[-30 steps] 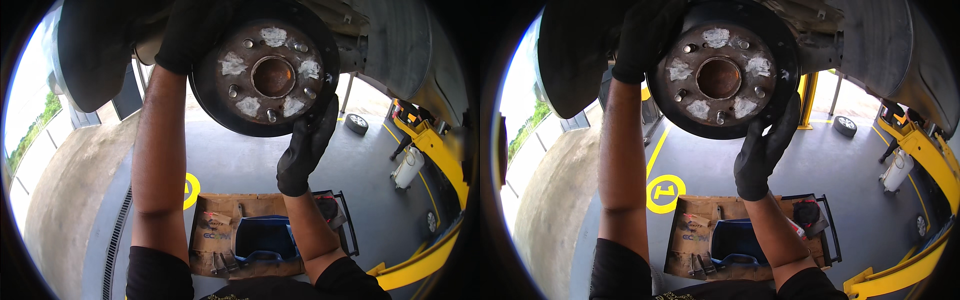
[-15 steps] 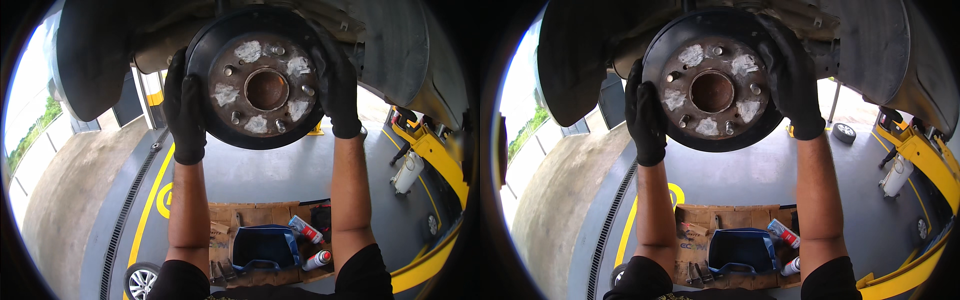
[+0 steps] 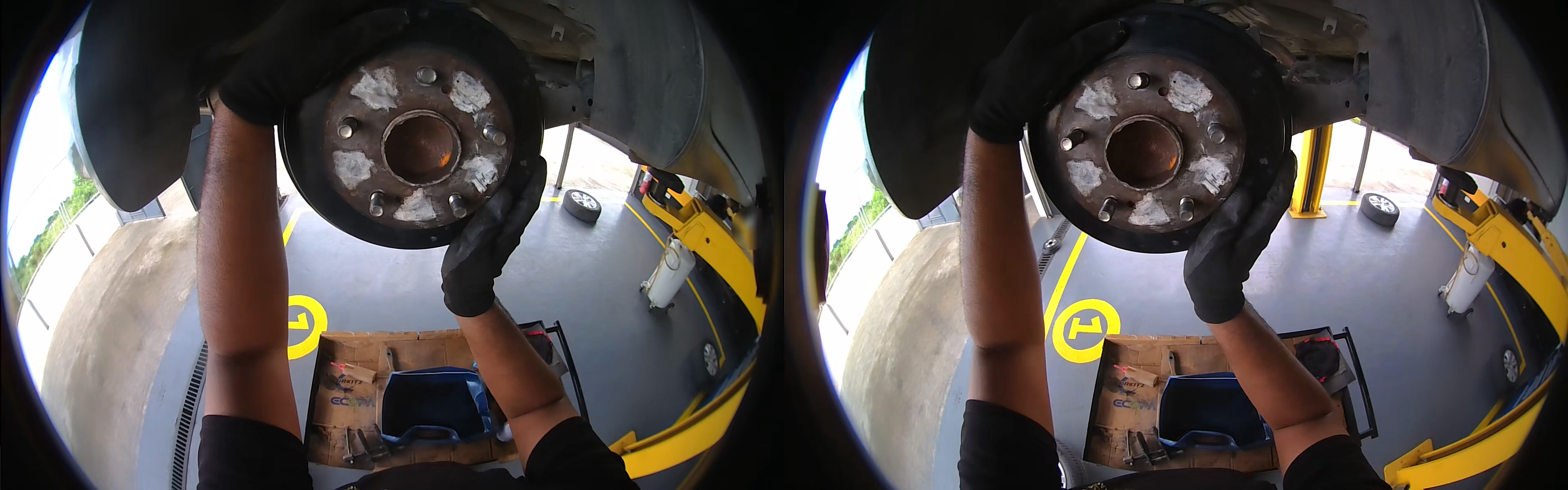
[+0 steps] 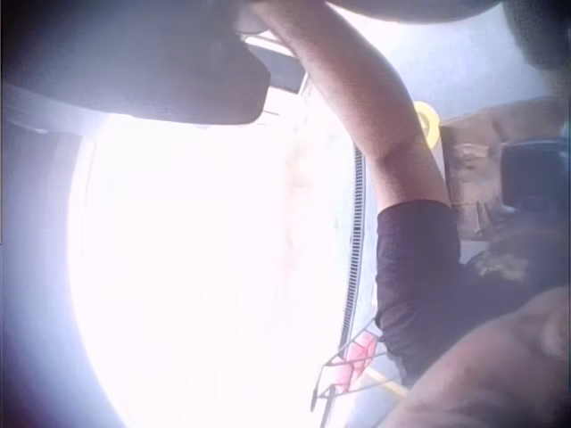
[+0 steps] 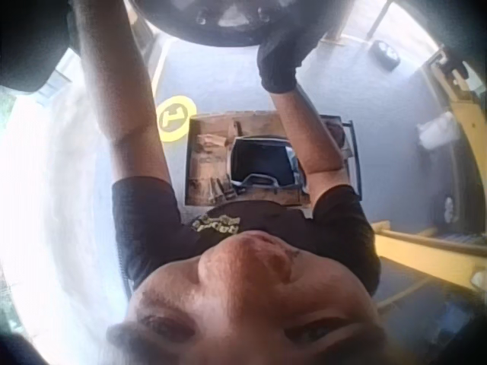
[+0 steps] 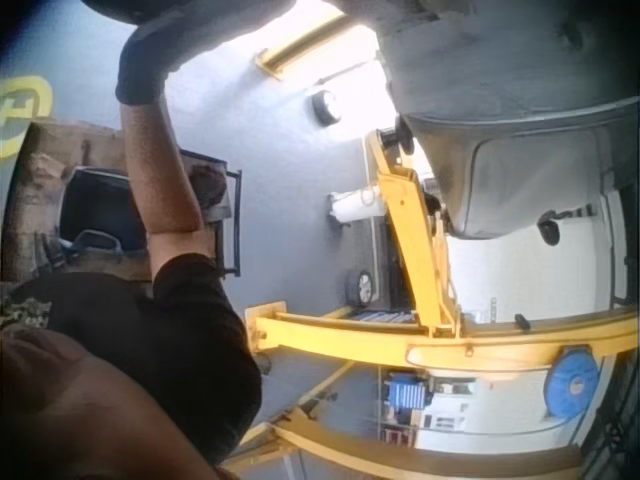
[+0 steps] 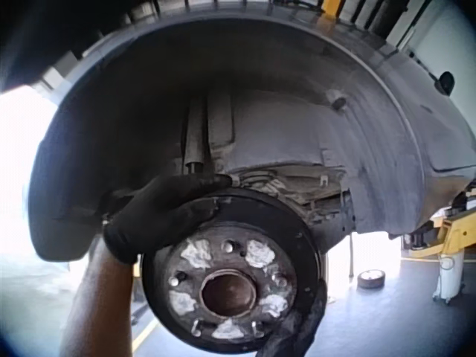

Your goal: The person sprays a lubricant onto a brake drum, then repeatedly attempts to fit the drum onto the rear wheel hub of a lifted car. The person removes and repositions the drum multiple times, trying to align it with the hub and brake assembly.

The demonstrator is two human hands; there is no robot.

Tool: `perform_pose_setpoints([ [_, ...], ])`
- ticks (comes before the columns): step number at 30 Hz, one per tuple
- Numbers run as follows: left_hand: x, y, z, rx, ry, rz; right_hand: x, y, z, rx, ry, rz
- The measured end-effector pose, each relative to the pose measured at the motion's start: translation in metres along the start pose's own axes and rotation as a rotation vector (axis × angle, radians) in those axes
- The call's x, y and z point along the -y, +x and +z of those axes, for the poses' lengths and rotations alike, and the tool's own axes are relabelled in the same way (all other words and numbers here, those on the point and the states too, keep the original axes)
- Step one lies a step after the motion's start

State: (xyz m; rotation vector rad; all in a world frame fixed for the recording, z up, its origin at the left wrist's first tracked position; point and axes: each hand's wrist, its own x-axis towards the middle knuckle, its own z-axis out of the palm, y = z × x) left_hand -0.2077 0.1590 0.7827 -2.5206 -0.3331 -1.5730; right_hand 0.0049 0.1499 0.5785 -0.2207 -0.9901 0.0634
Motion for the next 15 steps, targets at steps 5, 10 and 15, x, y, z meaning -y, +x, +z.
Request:
perform_pose_setpoints([
  [5,-0.031,-0.08,0.061,-0.56,-0.133,-0.202,0.019,0.109,-0.001,0.448,-0.216,-0.223],
  [10,-0.057,-0.166,0.199,-0.97,-0.061,-0.306,0.056,0.245,0.071,1.472,-0.287,-0.391],
  [15,-0.035,-0.139,0.128,-0.863,-0.122,-0.286,0.034,0.208,0.061,1.013,-0.566,-0.642],
])
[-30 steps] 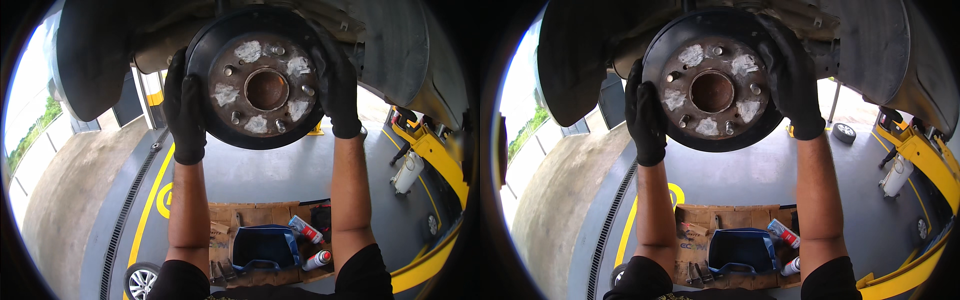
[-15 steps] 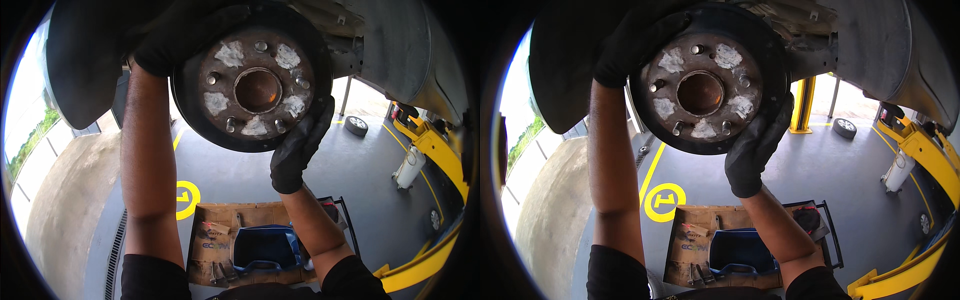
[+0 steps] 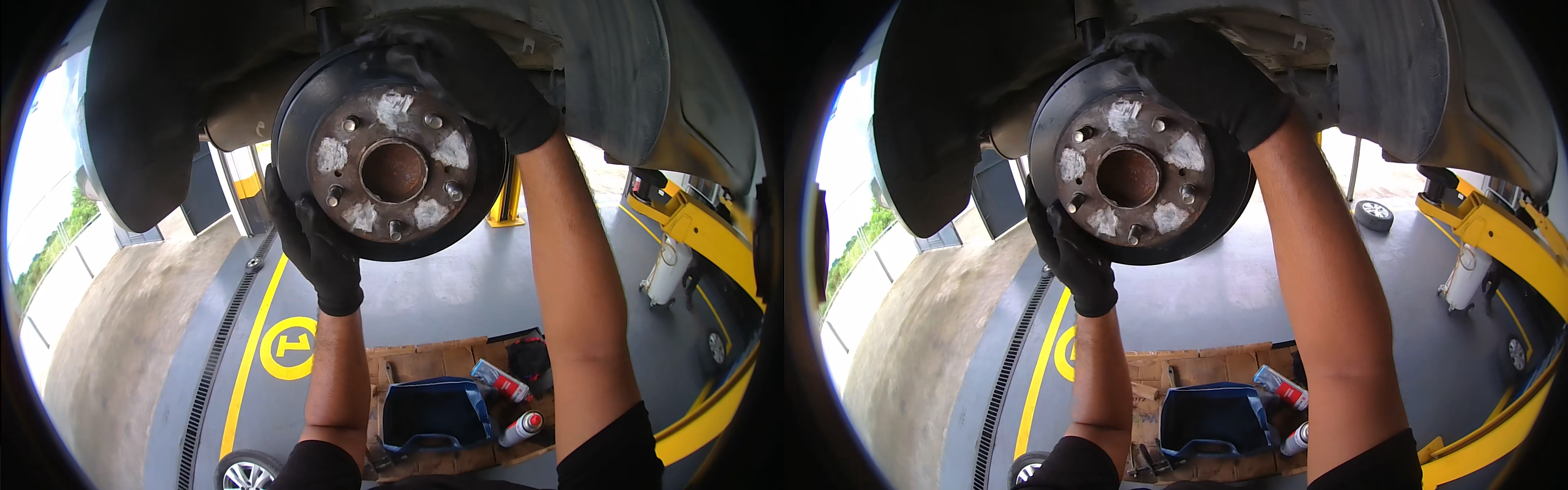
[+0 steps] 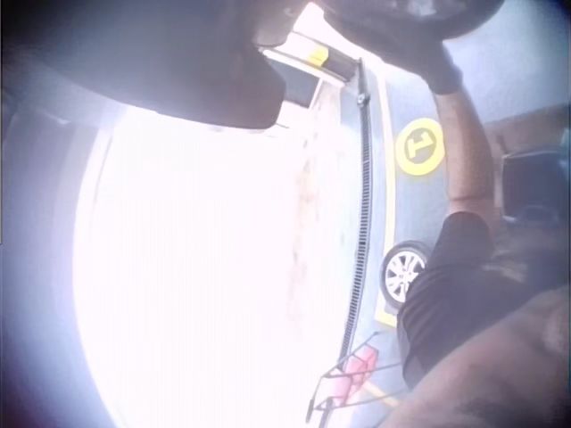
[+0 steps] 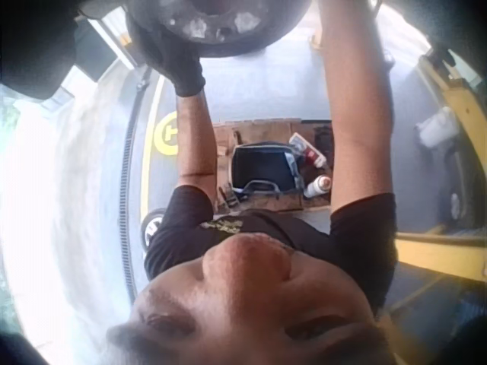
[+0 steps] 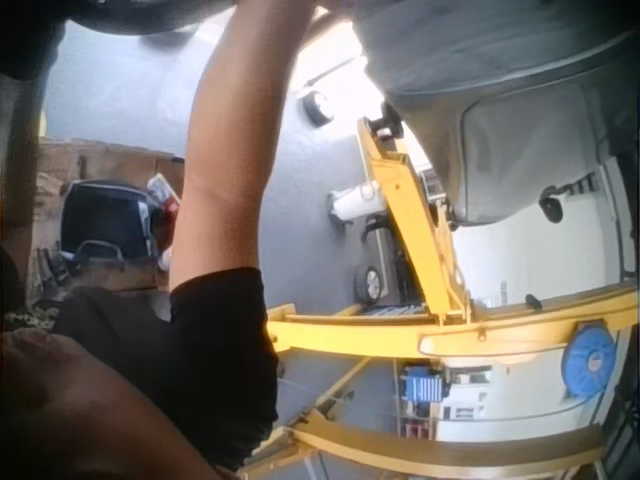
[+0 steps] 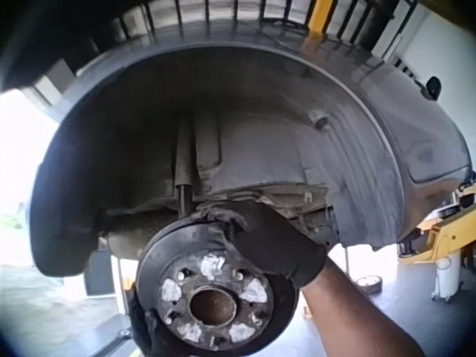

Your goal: The person sprays a lubricant onto a brake drum, then repeatedly attempts to fit the drum onto the rear wheel hub of a lifted car. The person removes and repositions the drum multiple times, trying to align it with the hub and brake assembly.

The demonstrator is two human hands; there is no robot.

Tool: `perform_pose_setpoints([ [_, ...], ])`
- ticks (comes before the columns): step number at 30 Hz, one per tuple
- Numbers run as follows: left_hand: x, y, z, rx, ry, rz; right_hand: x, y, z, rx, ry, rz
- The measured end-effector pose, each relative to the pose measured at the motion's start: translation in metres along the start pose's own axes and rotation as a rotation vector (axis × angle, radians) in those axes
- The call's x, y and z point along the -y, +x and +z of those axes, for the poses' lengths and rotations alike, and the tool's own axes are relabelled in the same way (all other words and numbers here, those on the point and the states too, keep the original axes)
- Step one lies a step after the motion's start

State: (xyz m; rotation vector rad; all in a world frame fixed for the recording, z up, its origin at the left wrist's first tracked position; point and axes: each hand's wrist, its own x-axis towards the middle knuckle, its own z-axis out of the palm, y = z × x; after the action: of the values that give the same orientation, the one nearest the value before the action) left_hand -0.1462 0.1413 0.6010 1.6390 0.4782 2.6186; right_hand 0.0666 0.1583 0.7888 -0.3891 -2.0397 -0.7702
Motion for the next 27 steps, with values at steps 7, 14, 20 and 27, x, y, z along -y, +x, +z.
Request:
perform_pose_setpoints([
  [7,-0.091,0.213,0.104,0.772,0.253,0.21,0.147,-0.143,0.069,-0.67,0.119,0.526],
  [14,-0.057,0.147,0.011,0.571,0.165,0.135,0.115,-0.21,0.018,-0.428,0.331,0.639],
  [20,0.001,0.127,-0.007,0.602,-0.179,-0.032,0.097,-0.152,0.06,-0.568,0.292,0.446],
  [27,0.012,0.052,-0.025,0.321,-0.028,0.039,0.04,-0.107,0.026,-0.4,-0.213,0.339],
])
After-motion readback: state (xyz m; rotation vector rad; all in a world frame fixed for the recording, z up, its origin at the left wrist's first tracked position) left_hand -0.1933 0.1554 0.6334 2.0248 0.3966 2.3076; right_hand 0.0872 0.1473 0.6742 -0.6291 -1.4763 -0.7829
